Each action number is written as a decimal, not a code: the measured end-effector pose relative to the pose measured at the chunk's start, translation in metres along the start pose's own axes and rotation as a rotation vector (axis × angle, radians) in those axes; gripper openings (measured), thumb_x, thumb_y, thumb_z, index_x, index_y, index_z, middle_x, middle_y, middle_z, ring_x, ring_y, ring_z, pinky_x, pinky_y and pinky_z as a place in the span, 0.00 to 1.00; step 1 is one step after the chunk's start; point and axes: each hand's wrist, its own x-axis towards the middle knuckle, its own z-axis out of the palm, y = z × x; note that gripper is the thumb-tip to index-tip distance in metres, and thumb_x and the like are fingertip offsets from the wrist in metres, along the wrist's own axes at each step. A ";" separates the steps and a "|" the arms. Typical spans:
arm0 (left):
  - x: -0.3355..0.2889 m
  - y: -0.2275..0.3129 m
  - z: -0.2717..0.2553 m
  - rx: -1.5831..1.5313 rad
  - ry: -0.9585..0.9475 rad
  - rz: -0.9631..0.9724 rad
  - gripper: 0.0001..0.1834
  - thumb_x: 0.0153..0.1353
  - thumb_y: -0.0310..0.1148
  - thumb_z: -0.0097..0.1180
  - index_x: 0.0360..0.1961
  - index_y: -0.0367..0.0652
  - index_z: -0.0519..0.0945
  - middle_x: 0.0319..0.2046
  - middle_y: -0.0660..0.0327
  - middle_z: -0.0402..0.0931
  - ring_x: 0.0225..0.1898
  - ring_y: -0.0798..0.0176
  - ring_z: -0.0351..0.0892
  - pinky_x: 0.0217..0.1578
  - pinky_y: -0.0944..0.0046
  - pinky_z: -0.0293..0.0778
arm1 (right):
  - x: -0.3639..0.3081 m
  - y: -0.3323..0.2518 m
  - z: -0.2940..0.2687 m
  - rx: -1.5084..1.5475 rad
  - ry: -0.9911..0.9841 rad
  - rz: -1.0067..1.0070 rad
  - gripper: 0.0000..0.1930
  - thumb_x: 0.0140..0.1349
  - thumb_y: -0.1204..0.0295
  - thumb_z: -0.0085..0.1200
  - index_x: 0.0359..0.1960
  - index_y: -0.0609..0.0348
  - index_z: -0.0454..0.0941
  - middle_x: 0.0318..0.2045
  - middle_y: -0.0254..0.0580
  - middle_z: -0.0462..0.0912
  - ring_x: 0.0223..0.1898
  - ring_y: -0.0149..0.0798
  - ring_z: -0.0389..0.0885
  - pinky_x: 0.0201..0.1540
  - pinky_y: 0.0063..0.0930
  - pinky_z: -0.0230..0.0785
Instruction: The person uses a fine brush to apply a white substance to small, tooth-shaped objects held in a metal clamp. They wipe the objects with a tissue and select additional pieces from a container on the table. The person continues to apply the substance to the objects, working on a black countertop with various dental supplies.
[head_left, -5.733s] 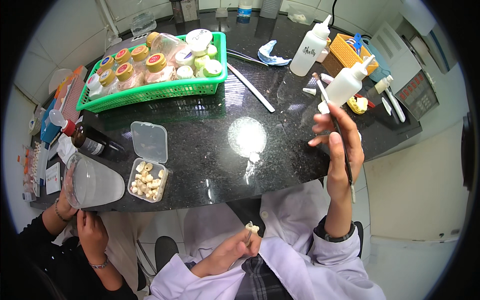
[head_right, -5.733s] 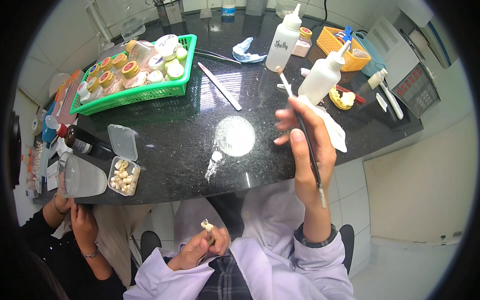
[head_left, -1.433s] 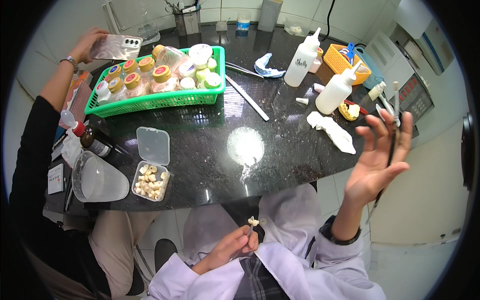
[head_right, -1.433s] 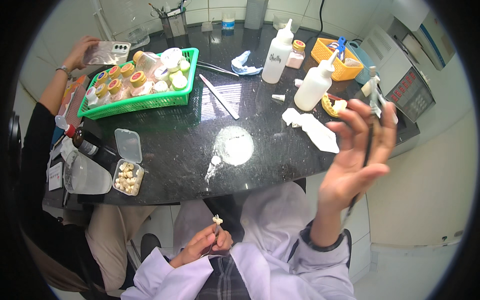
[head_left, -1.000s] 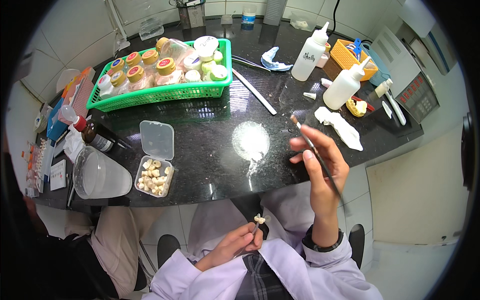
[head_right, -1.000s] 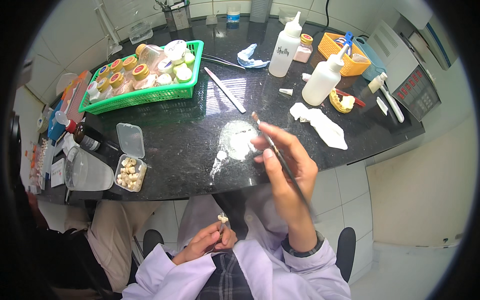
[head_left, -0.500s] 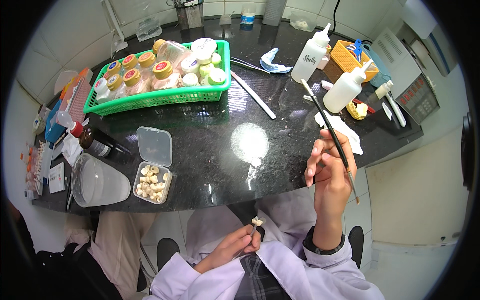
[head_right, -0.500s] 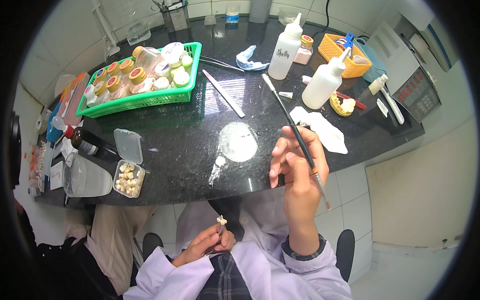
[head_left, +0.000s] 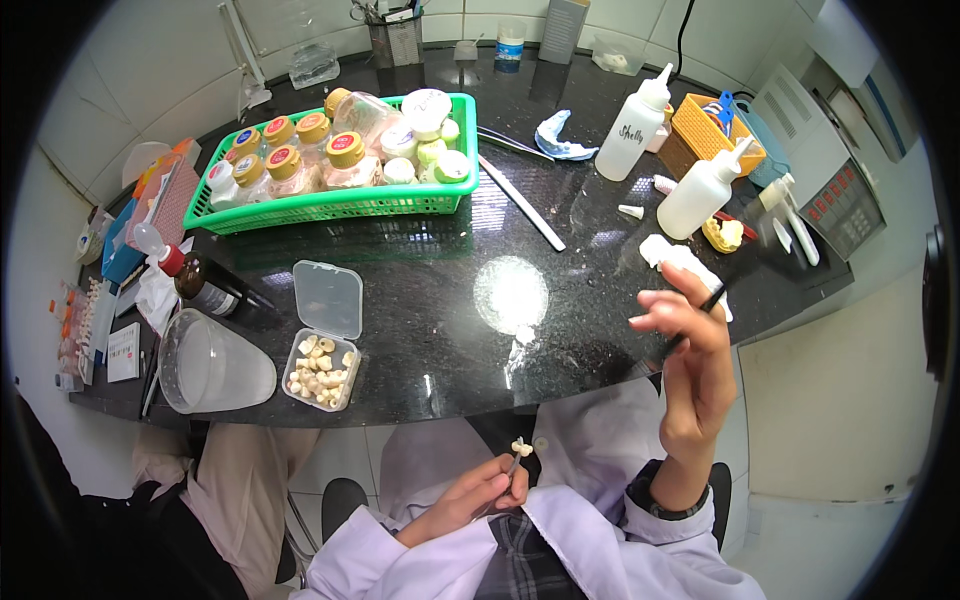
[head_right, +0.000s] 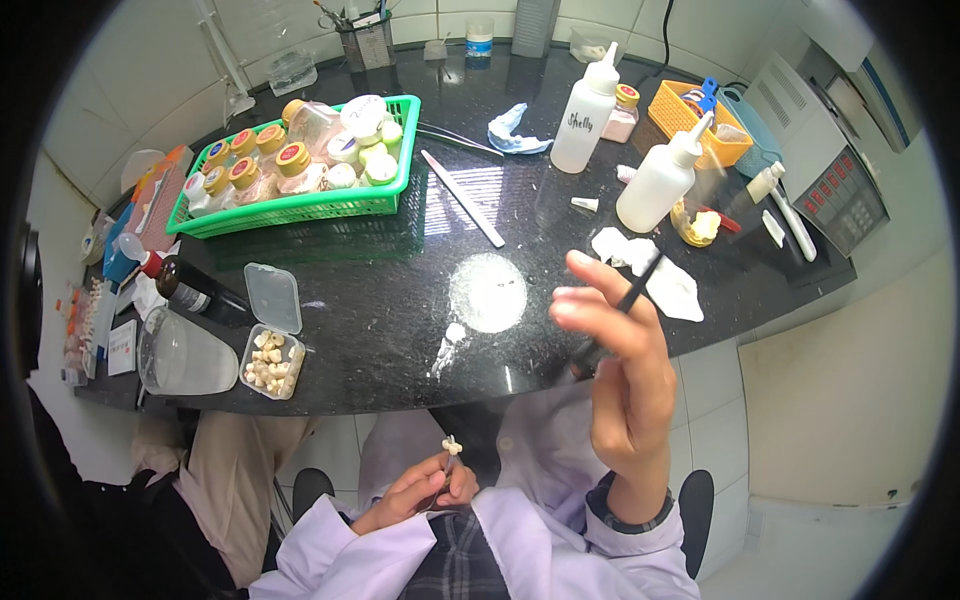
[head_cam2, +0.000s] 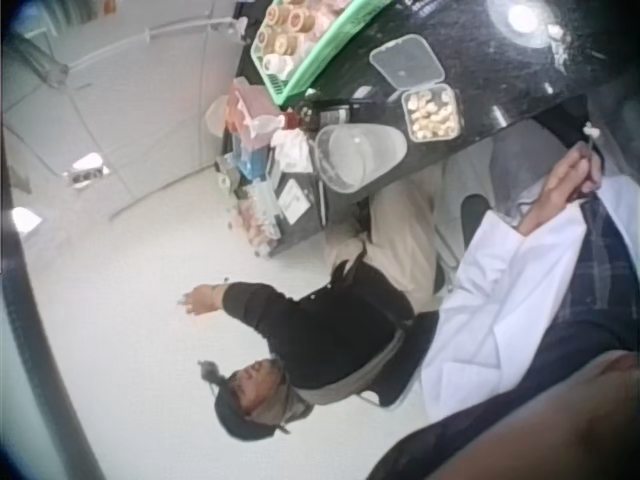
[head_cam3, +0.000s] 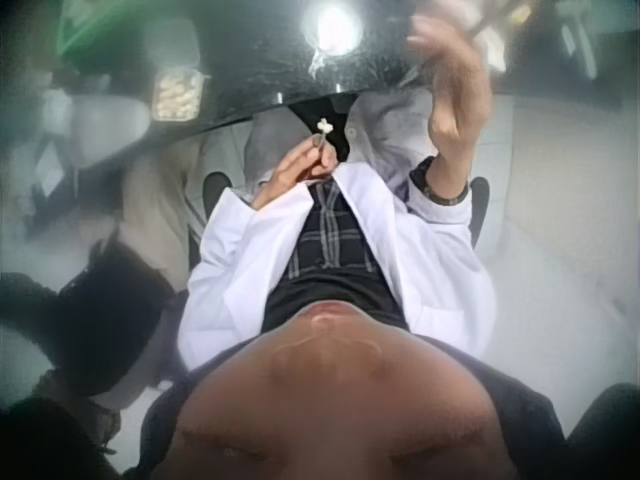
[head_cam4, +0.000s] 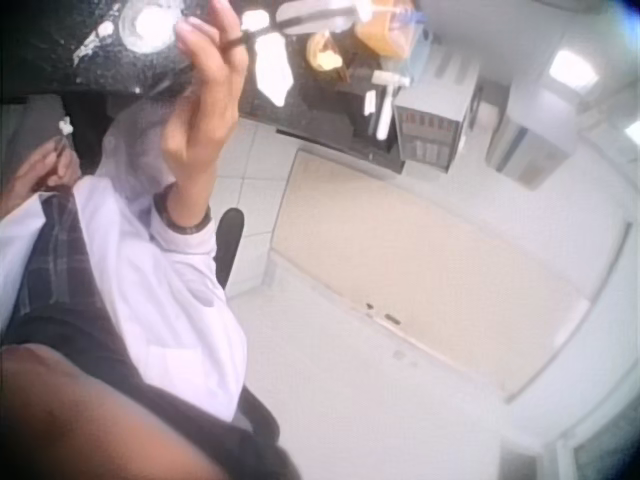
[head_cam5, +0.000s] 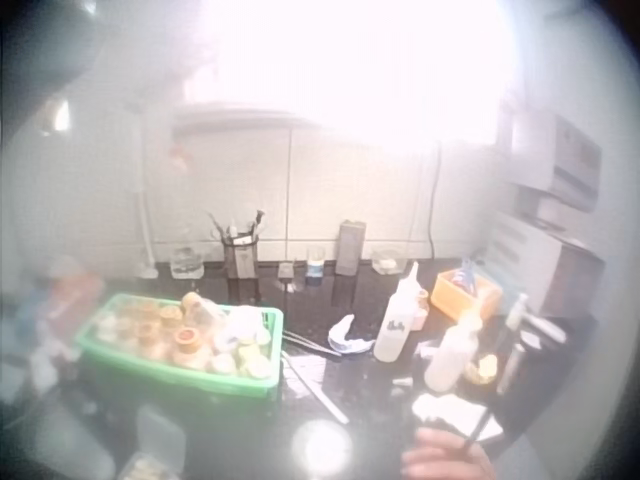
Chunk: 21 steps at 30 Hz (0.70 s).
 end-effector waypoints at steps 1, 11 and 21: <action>0.000 -0.001 -0.001 0.003 -0.010 -0.006 0.14 0.68 0.41 0.40 0.38 0.40 0.66 0.30 0.67 0.57 0.30 0.75 0.54 0.34 0.75 0.54 | -0.002 -0.004 -0.001 0.093 0.051 0.026 0.12 0.58 0.87 0.34 0.39 0.68 0.71 0.47 0.59 0.72 0.41 0.43 0.78 0.42 0.35 0.72; -0.001 -0.002 0.002 0.130 -0.012 -0.023 0.15 0.69 0.40 0.41 0.38 0.37 0.67 0.33 0.66 0.61 0.30 0.74 0.56 0.36 0.74 0.56 | -0.017 -0.017 -0.009 0.639 0.155 0.399 0.20 0.67 0.69 0.42 0.58 0.60 0.54 0.24 0.31 0.61 0.13 0.17 0.50 0.11 0.08 0.40; -0.006 0.020 0.024 0.255 -0.006 0.117 0.15 0.69 0.41 0.41 0.40 0.37 0.66 0.34 0.63 0.63 0.33 0.73 0.59 0.35 0.72 0.59 | 0.000 -0.014 -0.013 1.022 0.429 0.383 0.31 0.71 0.53 0.22 0.41 0.66 0.76 0.12 0.26 0.55 0.26 0.29 0.61 0.31 0.24 0.60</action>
